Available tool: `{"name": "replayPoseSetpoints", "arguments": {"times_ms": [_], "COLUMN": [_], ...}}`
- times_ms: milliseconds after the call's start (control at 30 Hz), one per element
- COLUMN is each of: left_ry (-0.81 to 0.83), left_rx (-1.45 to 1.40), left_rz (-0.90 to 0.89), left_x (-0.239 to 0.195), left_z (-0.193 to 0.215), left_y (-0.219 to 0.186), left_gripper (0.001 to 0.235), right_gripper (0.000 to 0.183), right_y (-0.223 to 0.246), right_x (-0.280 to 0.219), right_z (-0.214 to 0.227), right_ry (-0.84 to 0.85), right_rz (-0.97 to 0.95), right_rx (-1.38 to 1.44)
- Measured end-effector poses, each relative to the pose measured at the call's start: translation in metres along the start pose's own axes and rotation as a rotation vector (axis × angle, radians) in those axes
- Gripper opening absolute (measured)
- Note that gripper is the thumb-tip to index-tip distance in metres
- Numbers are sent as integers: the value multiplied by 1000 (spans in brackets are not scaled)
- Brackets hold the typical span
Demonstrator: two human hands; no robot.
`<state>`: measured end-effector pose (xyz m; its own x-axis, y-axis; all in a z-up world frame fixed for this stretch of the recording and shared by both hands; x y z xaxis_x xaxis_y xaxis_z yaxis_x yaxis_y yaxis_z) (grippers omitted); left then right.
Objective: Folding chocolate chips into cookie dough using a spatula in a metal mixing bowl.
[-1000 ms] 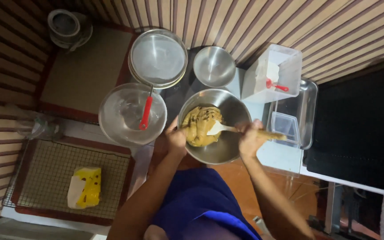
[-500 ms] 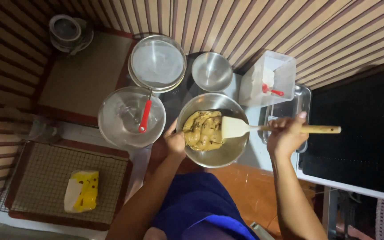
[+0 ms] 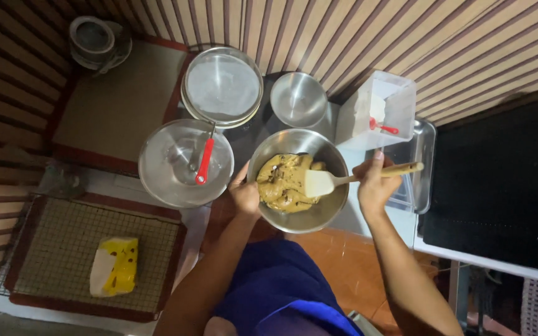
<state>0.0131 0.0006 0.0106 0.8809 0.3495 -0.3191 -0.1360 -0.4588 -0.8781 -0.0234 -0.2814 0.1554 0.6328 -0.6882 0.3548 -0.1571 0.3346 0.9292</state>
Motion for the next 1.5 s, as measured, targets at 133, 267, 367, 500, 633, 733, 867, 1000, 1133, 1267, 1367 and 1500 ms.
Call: {"name": "replayPoseSetpoints", "arguments": {"times_ms": [133, 267, 367, 500, 633, 733, 867, 1000, 1133, 1267, 1367, 1500], "left_ry": [23, 52, 68, 108, 144, 159, 260, 250, 261, 253, 263, 258], "left_rx": [57, 15, 29, 85, 41, 99, -22, 73, 207, 221, 235, 287], "left_rz": [-43, -31, -35, -14, 49, 51, 115, 21, 2, -10, -4, -23], "left_x": [9, 12, 16, 28, 34, 41, 62, 62, 51, 43, 43, 46], "left_z": [5, 10, 16, 22, 14, 14, 31, 21, 14, 3, 7, 3], "left_y": [10, 14, 23, 39, 25, 27, 68, 64, 37, 11, 20, 8], "left_gripper": [82, 82, 84, 82, 78, 65, 79, 75, 80, 75, 76, 76], "right_gripper": [47, 56, 56, 52, 54, 57, 56, 57, 58, 57, 54, 50], "right_y": [19, 13, -5, -91, -78, -70, -94, -104, -65, -5, 2, -53], "right_x": [9, 3, -23, -33, -8, -2, 1, -1, -3, 2, -12, -41], "right_z": [21, 27, 10, -11, -45, -75, -103, -105, -73, -21, 14, 28], "right_ry": [40, 78, 90, -263, -299, -193, 2, 251, 467, 645, 642, 497], "right_rz": [-39, 106, 213, -120, -373, -532, -681, -834, -789, -526, -386, -220], "right_rx": [154, 114, -52, 571, 730, 855, 1013, 1139, 1158, 1031, 959, 906]}}
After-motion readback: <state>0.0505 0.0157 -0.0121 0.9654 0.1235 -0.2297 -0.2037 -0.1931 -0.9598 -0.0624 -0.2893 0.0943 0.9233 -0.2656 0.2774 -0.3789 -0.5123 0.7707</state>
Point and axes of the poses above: each hand's wrist, its own x-axis towards the middle knuckle, its own z-axis out of the back of the hand, y = z × x, the point moved 3 cm from there along x, towards the middle knuckle, and after that the axes turned 3 degrees about x, right-handed, at the moved point
